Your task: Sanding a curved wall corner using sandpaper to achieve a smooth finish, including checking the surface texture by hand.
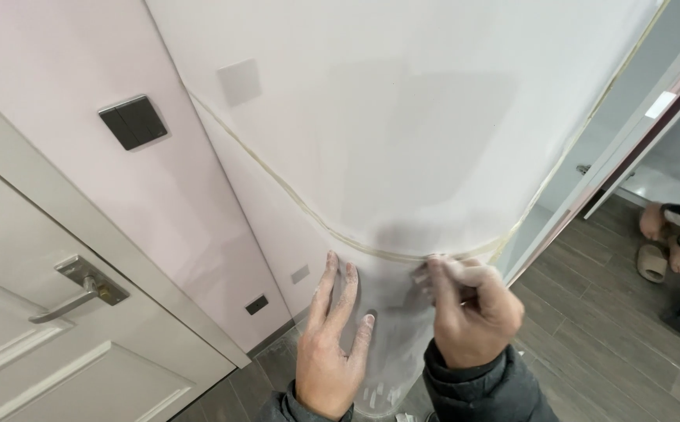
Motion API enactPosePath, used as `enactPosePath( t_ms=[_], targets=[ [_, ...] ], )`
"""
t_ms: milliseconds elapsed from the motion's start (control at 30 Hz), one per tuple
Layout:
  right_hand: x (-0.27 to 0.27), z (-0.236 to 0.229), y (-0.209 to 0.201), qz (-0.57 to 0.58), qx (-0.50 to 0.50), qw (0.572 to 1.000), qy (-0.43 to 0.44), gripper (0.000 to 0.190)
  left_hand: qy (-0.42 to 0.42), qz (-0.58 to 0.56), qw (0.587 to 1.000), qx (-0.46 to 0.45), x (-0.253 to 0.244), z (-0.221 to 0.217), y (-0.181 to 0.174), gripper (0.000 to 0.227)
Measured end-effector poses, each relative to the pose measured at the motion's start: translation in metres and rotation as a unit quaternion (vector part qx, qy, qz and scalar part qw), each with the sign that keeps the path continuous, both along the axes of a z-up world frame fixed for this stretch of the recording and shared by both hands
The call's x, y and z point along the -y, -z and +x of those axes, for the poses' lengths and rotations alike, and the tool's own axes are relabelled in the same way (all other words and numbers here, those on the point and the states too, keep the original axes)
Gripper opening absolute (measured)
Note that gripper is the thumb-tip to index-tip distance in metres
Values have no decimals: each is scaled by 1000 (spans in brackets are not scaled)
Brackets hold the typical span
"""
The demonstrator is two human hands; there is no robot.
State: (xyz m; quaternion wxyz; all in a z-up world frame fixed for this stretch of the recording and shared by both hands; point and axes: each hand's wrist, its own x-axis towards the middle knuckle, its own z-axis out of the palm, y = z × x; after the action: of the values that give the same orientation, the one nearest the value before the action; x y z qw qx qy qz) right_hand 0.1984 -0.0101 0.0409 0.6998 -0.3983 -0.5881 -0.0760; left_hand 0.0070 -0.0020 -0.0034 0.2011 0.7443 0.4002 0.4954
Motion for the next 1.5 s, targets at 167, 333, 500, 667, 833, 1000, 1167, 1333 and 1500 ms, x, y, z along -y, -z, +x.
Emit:
enactPosePath(
  t_ms=[167, 333, 500, 667, 833, 1000, 1167, 1333, 1500],
  targets=[
    [-3, 17, 1, 33, -6, 999, 23, 21, 18, 13, 1000, 14, -1, -2, -5, 63],
    [3, 3, -10, 3, 52, 999, 11, 15, 8, 10, 1000, 8, 0, 0, -2, 61],
    [0, 11, 3, -2, 39, 999, 9, 11, -4, 13, 1000, 15, 1, 3, 1, 63],
    [5, 26, 3, -5, -64, 995, 77, 16, -9, -11, 1000, 16, 7, 9, -5, 67],
    [18, 30, 9, -25, -190, 978, 84, 13, -125, 161, 979, 14, 7, 28, -6, 47],
    [31, 45, 15, -86, -249, 960, 99, 34, -56, 404, 839, -360, -35, 43, -29, 99],
    [30, 28, 14, -62, -238, 962, 122, 18, -16, 523, 751, -402, -78, 10, -59, 88],
    [22, 2, 20, -63, -296, 944, 128, 15, 105, 534, 739, -398, -112, -20, -50, 86],
    [13, -19, 11, -53, -308, 937, 157, 20, 87, 541, 753, -365, -133, -36, -25, 77]
  ],
)
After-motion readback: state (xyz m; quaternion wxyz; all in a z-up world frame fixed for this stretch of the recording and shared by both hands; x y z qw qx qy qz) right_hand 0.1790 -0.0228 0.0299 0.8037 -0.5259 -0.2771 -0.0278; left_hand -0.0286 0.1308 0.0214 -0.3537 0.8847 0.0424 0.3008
